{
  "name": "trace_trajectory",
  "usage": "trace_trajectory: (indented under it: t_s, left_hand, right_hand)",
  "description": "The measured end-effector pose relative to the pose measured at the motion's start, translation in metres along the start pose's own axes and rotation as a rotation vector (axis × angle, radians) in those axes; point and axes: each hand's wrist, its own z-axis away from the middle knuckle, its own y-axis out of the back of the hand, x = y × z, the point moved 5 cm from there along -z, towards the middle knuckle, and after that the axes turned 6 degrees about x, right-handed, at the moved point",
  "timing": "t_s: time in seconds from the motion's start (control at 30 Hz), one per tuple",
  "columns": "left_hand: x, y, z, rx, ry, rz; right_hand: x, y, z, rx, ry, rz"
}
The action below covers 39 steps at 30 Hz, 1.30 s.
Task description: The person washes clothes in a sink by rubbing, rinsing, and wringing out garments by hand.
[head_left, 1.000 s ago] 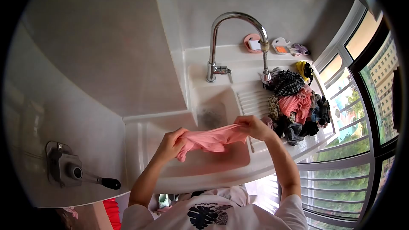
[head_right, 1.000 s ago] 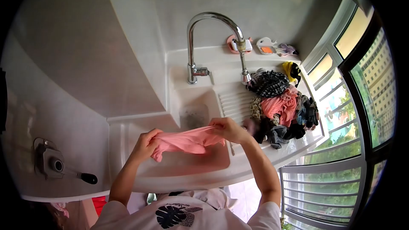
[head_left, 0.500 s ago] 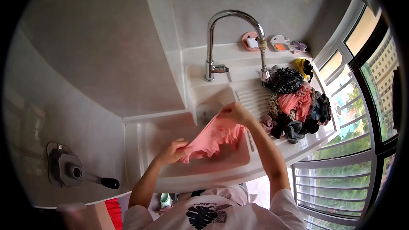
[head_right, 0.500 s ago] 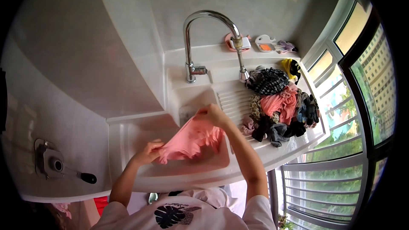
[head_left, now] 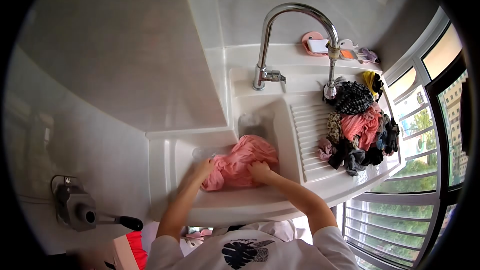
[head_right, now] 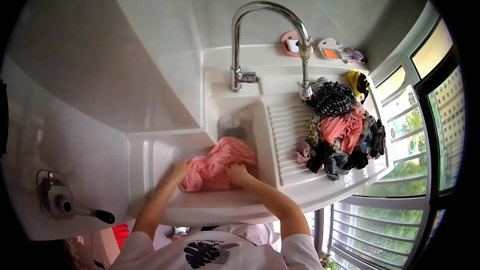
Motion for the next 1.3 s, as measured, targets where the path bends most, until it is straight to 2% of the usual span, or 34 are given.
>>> trace_trajectory:
  t_s: [0.03,0.07,0.13,0.17,0.23,0.37,0.47,0.63,0.7,0.73,0.77,0.83,0.87,0.9,0.97,1.0,1.03,1.1,1.17,1.23,1.27,1.3]
  left_hand:
    - [-0.011,-0.005,-0.01,0.114,0.045,0.164]
    - [-0.01,-0.003,-0.011,0.116,0.039,0.161]
    - [-0.002,-0.013,-0.008,-0.097,0.079,0.23]
    - [-0.001,-0.011,-0.009,-0.097,0.072,0.235]
    - [0.005,-0.027,0.001,-0.615,0.152,0.722]
    - [0.051,0.043,0.021,-0.449,0.069,0.567]
    - [0.113,0.121,0.062,-0.355,-0.173,0.729]
    - [0.098,0.166,0.062,-0.225,-0.091,0.896]
    - [0.089,0.179,0.059,0.077,-0.032,1.232]
    - [0.077,0.179,0.051,0.144,-0.01,1.24]
    - [0.07,0.171,0.046,0.142,-0.014,1.238]
    - [0.062,0.161,0.05,0.131,-0.054,1.168]
    - [0.062,0.155,0.053,0.067,-0.142,1.137]
    - [0.056,0.148,0.058,0.071,-0.131,1.138]
    - [0.04,0.132,0.065,0.119,0.109,0.694]
    - [0.054,0.136,0.077,0.035,0.119,0.399]
    - [0.013,0.101,0.053,-0.021,0.006,0.292]
    - [0.006,0.067,0.05,-0.187,-0.306,0.163]
    - [0.015,0.056,0.056,-0.229,-0.288,0.058]
    - [0.038,0.051,0.058,-0.273,-0.268,-0.047]
    - [0.048,0.054,0.046,-0.376,0.011,0.005]
    - [0.044,0.05,0.031,-0.349,0.038,-0.015]
  right_hand:
    - [0.002,-0.005,-0.002,0.072,0.041,0.068]
    - [0.007,0.003,-0.002,0.078,0.037,0.068]
    - [0.017,0.028,0.005,-0.133,0.071,-0.184]
    - [0.024,0.049,0.014,-0.132,0.066,-0.178]
    - [0.032,0.115,0.037,0.317,0.147,-0.618]
    - [0.031,0.211,0.073,0.453,0.192,-0.607]
    - [0.022,0.269,0.104,0.453,0.141,-0.72]
    - [-0.008,0.323,0.151,0.428,0.201,-0.713]
    - [-0.004,0.315,0.151,0.422,0.24,-0.719]
    - [-0.001,0.309,0.15,0.412,0.278,-0.724]
    - [0.003,0.302,0.149,0.417,0.277,-0.723]
    - [0.012,0.26,0.14,0.071,0.06,-0.838]
    - [0.015,0.244,0.136,0.065,0.062,-0.841]
    - [0.02,0.221,0.13,-0.013,0.002,-0.845]
    - [0.027,0.181,0.116,-0.1,-0.057,-0.852]
    - [0.025,0.163,0.105,-0.146,0.027,-0.603]
    - [0.022,0.146,0.098,-0.19,0.108,-0.355]
    - [0.01,0.114,0.095,-0.249,0.164,-0.257]
    - [0.009,0.092,0.074,-0.309,0.231,-0.149]
    - [0.026,0.061,0.037,-0.307,0.065,-0.122]
    - [0.037,0.053,0.008,-0.011,-0.013,-0.213]
    - [0.048,0.047,-0.017,0.289,-0.092,-0.298]
